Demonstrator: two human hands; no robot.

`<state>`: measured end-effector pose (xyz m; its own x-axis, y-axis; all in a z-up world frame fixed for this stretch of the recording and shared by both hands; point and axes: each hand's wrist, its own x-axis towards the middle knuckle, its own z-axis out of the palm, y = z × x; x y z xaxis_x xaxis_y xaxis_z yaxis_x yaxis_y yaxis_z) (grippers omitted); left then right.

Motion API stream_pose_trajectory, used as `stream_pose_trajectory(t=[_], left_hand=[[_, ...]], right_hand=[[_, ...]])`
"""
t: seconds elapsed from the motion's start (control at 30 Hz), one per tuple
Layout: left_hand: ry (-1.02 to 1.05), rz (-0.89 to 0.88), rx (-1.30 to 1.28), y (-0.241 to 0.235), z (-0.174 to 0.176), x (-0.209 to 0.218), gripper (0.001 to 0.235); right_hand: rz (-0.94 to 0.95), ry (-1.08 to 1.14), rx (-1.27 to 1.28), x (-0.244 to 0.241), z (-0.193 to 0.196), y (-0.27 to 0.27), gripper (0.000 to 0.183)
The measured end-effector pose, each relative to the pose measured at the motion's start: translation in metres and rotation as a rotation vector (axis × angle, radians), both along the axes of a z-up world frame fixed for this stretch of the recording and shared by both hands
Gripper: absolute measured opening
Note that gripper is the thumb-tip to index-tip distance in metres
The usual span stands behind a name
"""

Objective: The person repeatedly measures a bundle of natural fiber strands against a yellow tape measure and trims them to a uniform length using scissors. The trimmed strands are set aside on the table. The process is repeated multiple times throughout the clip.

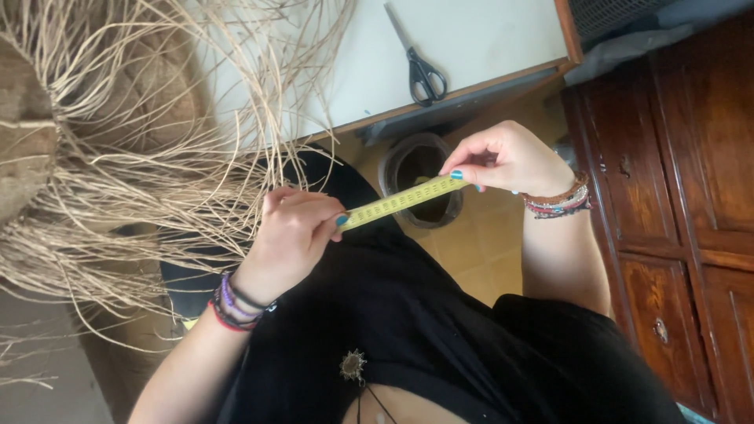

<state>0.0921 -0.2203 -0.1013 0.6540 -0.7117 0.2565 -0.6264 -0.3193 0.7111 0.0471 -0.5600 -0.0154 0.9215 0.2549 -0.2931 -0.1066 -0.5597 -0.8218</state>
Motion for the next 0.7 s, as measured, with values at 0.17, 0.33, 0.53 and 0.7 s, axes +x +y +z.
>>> stream_pose_trajectory(t=[0.17,0.33,0.53,0.7], left_hand=[[-0.042,-0.015,0.038,0.003,-0.003,0.001,0.013],[-0.007,-0.023,0.067,0.007,0.000,0.002,0.017],[0.004,-0.014,0.094,0.009,-0.003,0.005,0.018],[0.006,0.003,0.111,0.010,-0.008,0.006,0.018]], right_hand=[[-0.036,0.006,0.010,-0.004,-0.006,-0.012,0.018],[-0.057,0.007,0.016,-0.005,-0.009,-0.016,0.016],[-0.091,0.029,0.015,-0.006,-0.014,-0.026,0.016],[-0.114,0.034,0.028,-0.006,-0.017,-0.035,0.015]])
